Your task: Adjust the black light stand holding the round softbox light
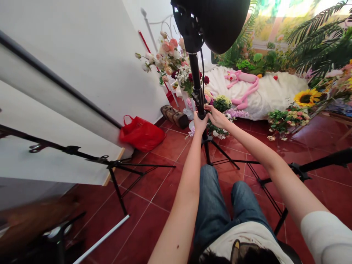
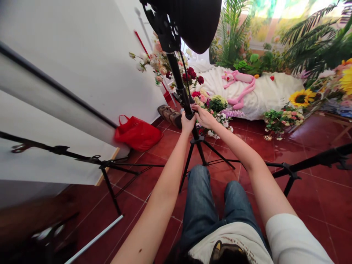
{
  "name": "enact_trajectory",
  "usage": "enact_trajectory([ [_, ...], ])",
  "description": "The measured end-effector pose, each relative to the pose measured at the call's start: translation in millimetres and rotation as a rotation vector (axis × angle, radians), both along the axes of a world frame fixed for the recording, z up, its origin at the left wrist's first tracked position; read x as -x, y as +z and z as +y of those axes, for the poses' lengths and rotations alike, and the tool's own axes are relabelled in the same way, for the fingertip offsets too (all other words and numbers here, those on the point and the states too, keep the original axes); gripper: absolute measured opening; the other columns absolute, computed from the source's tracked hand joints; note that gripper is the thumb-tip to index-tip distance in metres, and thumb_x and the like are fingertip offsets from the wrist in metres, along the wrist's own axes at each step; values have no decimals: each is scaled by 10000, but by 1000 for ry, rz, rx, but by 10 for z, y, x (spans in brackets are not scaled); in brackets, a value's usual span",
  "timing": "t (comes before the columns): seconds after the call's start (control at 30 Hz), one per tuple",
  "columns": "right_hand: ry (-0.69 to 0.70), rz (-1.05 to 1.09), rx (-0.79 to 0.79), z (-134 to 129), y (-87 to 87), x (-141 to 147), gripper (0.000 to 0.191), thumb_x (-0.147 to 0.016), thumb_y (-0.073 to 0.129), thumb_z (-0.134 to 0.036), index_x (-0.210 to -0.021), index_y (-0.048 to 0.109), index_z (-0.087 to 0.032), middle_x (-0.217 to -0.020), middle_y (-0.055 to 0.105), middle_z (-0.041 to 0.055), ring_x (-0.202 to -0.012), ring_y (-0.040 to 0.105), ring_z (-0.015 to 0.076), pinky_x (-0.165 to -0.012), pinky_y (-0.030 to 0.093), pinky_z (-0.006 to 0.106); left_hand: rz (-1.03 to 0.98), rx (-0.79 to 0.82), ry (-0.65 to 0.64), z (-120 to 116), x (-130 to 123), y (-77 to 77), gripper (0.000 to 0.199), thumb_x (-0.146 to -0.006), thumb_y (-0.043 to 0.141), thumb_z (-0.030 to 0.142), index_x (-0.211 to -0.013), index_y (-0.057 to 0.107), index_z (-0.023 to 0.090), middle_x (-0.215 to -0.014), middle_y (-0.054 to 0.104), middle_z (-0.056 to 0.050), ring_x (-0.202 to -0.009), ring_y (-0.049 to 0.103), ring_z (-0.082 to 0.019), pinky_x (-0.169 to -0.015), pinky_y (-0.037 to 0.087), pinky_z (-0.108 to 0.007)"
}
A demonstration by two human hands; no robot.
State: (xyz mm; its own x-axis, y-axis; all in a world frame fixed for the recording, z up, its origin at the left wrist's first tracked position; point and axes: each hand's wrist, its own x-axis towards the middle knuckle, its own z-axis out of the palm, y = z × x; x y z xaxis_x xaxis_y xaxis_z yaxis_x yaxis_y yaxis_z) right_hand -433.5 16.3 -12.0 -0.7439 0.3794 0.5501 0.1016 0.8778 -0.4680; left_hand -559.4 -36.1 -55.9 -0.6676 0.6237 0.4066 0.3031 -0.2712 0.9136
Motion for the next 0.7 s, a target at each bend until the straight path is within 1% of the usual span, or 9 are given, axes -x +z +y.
enact_trajectory([
  [0.17,-97,53,103,45,-27,184,351,-891,358,-245,-1227,419,-162,-1224,593,161,-1184,559,239,-1096,410,456,-16,12,-11,-1,4,-2,423,-680,790,367,-839,429,217,-793,610,5,-791,617,-166,-773,511,-314],
  [0.27,-148,84,232,93,-28,265,297,-875,375,-233,-1166,422,-195,-1137,611,113,-1102,578,231,-1067,425,456,-19,15,-29,-20,-7,16,433,-680,793,385,-840,426,219,-792,618,1,-806,627,-175,-782,514,-323],
  [0.37,-223,147,469,148,-21,358,203,-898,378,-244,-1096,418,-221,-1012,618,52,-982,603,198,-1010,461,422,-17,13,-33,-40,-27,42,443,-672,803,383,-844,430,217,-793,622,-2,-804,626,-175,-784,516,-324],
  [0.43,-282,220,660,175,-23,415,126,-920,364,-248,-1033,413,-227,-958,603,31,-903,605,170,-938,498,373,-14,9,-27,-42,-35,49,452,-667,809,387,-843,429,216,-796,622,-2,-796,622,-172,-784,517,-322],
  [0.5,-311,298,816,186,-31,454,71,-927,393,-262,-990,399,-230,-931,588,16,-819,593,143,-847,523,319,-10,6,-22,-34,-32,41,461,-665,808,404,-839,424,217,-792,615,1,-786,617,-168,-781,516,-320],
  [0.53,-306,332,870,185,-35,464,85,-923,434,-279,-981,393,-233,-913,583,6,-779,584,132,-805,527,296,-7,5,-21,-28,-28,32,465,-665,805,416,-837,421,217,-789,609,4,-783,614,-166,-780,514,-319],
  [0.6,-269,387,942,173,-43,469,194,-898,538,-324,-985,386,-241,-851,577,-21,-716,568,117,-737,527,264,-1,3,-22,-14,-16,13,474,-664,800,436,-836,415,220,-783,597,9,-779,609,-164,-776,510,-317],
  [0.7,-218,428,996,144,-45,462,343,-845,660,-397,-997,390,-251,-719,543,-60,-638,543,113,-646,515,243,7,10,-21,-3,-3,-3,486,-658,802,446,-834,408,223,-776,587,9,-780,605,-170,-775,506,-320],
])
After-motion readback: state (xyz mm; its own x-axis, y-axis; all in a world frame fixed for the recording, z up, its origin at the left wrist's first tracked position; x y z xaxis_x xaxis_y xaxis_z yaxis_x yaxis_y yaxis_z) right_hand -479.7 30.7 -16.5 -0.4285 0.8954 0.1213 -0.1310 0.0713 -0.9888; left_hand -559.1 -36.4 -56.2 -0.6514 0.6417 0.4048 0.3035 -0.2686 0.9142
